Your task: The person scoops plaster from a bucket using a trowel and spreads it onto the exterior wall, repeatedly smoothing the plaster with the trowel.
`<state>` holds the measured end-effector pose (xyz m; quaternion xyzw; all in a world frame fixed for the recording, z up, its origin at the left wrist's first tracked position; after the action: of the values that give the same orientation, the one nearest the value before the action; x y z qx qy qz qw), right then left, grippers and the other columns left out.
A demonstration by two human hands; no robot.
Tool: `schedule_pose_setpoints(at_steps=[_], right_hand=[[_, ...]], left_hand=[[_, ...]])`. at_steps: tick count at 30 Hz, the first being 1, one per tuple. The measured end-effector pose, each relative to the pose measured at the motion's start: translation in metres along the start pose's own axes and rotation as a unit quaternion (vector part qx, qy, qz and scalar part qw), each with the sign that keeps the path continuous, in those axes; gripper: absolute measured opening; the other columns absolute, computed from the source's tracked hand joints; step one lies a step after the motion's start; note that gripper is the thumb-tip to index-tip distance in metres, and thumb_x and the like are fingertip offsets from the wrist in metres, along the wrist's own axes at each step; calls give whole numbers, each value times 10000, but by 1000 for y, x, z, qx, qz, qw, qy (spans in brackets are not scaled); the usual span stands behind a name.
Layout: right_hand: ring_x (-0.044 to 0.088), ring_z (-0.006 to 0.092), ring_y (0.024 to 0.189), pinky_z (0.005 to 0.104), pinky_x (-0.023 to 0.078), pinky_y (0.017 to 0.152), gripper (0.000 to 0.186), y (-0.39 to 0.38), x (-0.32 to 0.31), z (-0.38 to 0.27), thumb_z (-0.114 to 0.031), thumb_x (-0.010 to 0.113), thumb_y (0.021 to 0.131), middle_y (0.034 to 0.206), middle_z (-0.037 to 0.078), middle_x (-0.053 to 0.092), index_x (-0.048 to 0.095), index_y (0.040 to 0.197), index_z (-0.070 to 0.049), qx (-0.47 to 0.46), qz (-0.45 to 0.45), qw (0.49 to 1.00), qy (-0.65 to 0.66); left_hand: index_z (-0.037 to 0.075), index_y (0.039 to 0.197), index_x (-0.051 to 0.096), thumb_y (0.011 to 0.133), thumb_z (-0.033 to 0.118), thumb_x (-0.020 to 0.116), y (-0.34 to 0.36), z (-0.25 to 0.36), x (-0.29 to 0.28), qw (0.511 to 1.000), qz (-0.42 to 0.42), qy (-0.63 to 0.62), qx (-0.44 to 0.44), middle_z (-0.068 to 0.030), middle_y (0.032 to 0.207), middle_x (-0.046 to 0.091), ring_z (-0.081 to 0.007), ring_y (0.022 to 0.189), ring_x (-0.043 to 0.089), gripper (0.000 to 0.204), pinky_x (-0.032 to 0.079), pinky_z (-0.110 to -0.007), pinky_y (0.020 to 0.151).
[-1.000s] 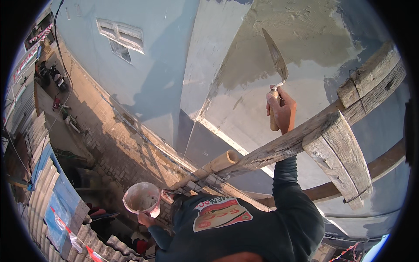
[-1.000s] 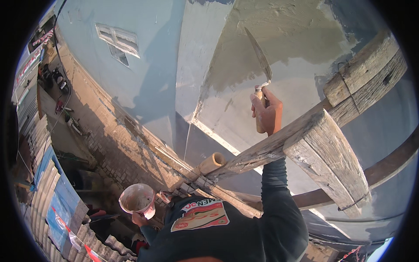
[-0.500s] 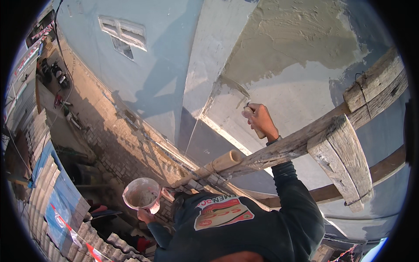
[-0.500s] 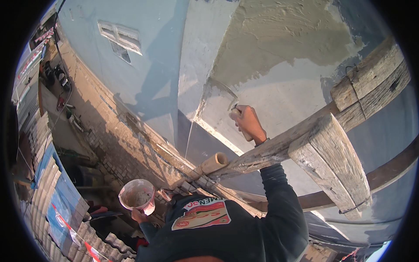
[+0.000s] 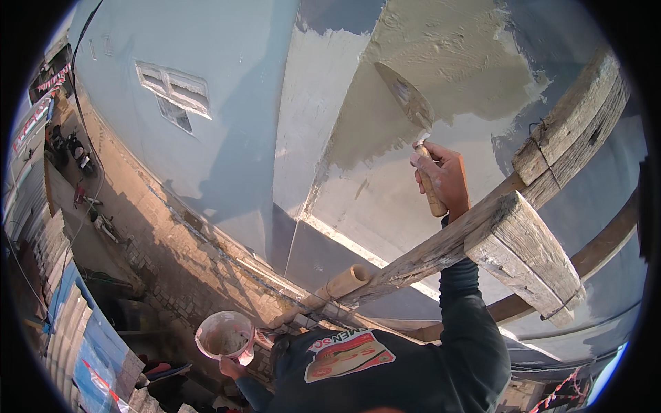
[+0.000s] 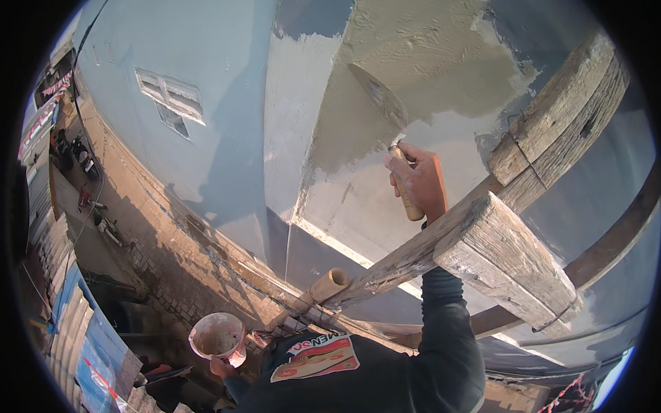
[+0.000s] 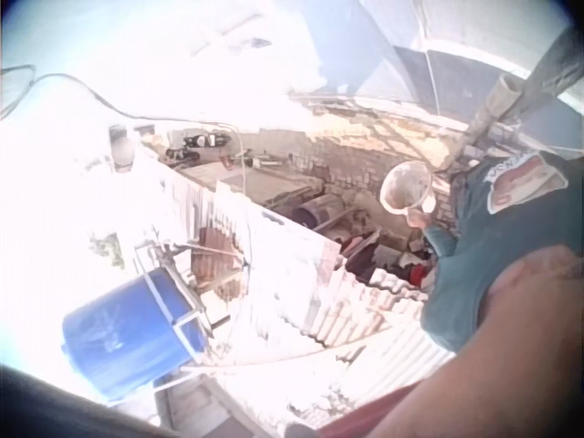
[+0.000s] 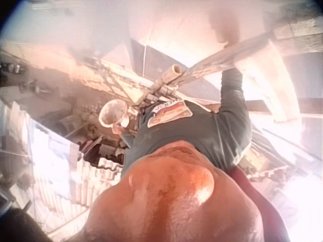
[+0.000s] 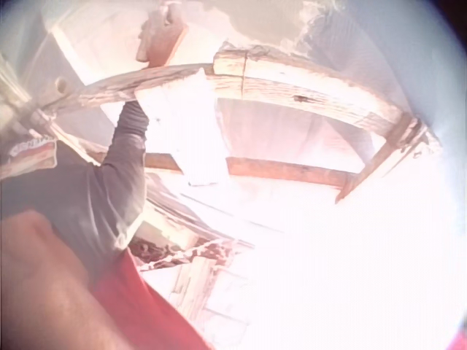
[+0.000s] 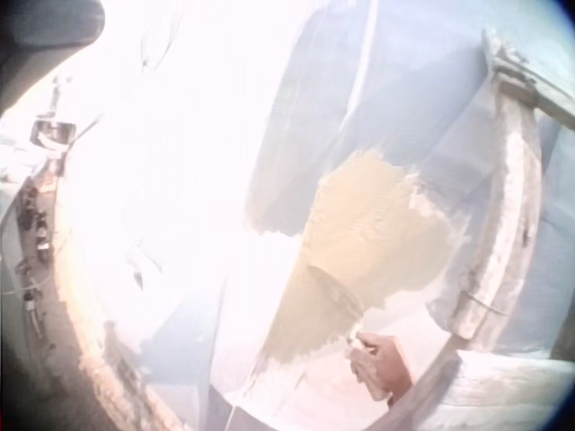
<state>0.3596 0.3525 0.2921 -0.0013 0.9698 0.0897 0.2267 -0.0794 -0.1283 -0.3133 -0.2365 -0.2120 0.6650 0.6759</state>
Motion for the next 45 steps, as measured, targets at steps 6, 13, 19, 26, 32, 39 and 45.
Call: schedule_pose_setpoints(at_steps=[6, 13, 19, 26, 32, 39, 45], right_hand=[[559, 109, 577, 233, 449, 427, 294, -6, -46, -45, -98, 629, 918, 815, 73, 595, 612, 1159, 70, -80, 85, 985, 127], [572, 122, 674, 264, 481, 536, 338, -20, -62, -43, -115, 569, 959, 936, 100, 601, 538, 1245, 63, -177, 155, 948, 216], [563, 120, 658, 254, 480, 540, 300, -1, 42, 30, -143, 533, 995, 896, 86, 593, 535, 1225, 50, -189, 11, 955, 230], [542, 105, 612, 250, 458, 536, 227, 19, 143, 146, -210, 509, 1026, 796, 41, 567, 553, 1108, -3, -112, -39, 949, 291], [536, 122, 685, 279, 469, 638, 306, 21, 199, 219, -311, 451, 1045, 805, 43, 550, 541, 1093, -22, -88, -85, 947, 296], [515, 116, 650, 276, 448, 620, 285, 40, 211, 239, -290, 444, 1048, 792, 44, 549, 538, 1049, -21, -88, -50, 951, 292], [511, 100, 614, 259, 435, 555, 249, 43, 214, 238, -244, 444, 1046, 765, 33, 542, 530, 983, -19, -107, -24, 958, 265]], left_hand=[[17, 805, 583, 893, 132, 544, -7, 12, 12, 1000, -18, 3, 15, -50, 797, 594, -174, 699, 563, 150, 458, -345, 563], [6, 805, 586, 917, 170, 558, 28, -8, -17, 999, 0, 27, 36, -57, 776, 603, -182, 694, 580, 200, 462, -339, 545], [15, 814, 604, 858, 122, 572, -8, 23, 2, 999, 38, -26, 11, -36, 813, 594, -180, 727, 579, 120, 485, -349, 581], [27, 832, 591, 802, 80, 547, -22, 23, -25, 997, 38, -72, -12, -57, 872, 598, -207, 780, 585, 75, 493, -360, 650], [20, 837, 605, 800, 45, 555, -8, 29, -59, 962, -43, 179, 203, -60, 870, 595, -218, 785, 591, 68, 508, -367, 675], [8, 777, 623, 828, 36, 591, -11, 40, -67, 916, -99, 203, 331, -56, 848, 619, -160, 745, 568, 66, 494, -338, 618], [12, 835, 623, 873, 45, 564, -3, 36, -66, 942, -89, 189, 262, -54, 863, 620, -180, 738, 604, 78, 505, -333, 620]])
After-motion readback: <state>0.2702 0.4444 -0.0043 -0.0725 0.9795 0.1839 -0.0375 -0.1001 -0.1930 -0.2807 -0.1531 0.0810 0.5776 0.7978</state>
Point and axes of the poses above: each hand's wrist, its own y-axis towards the middle knuckle, its own x-axis out of the palm, z = x × y, the point moved 7 cm from there along y, towards the middle knuckle
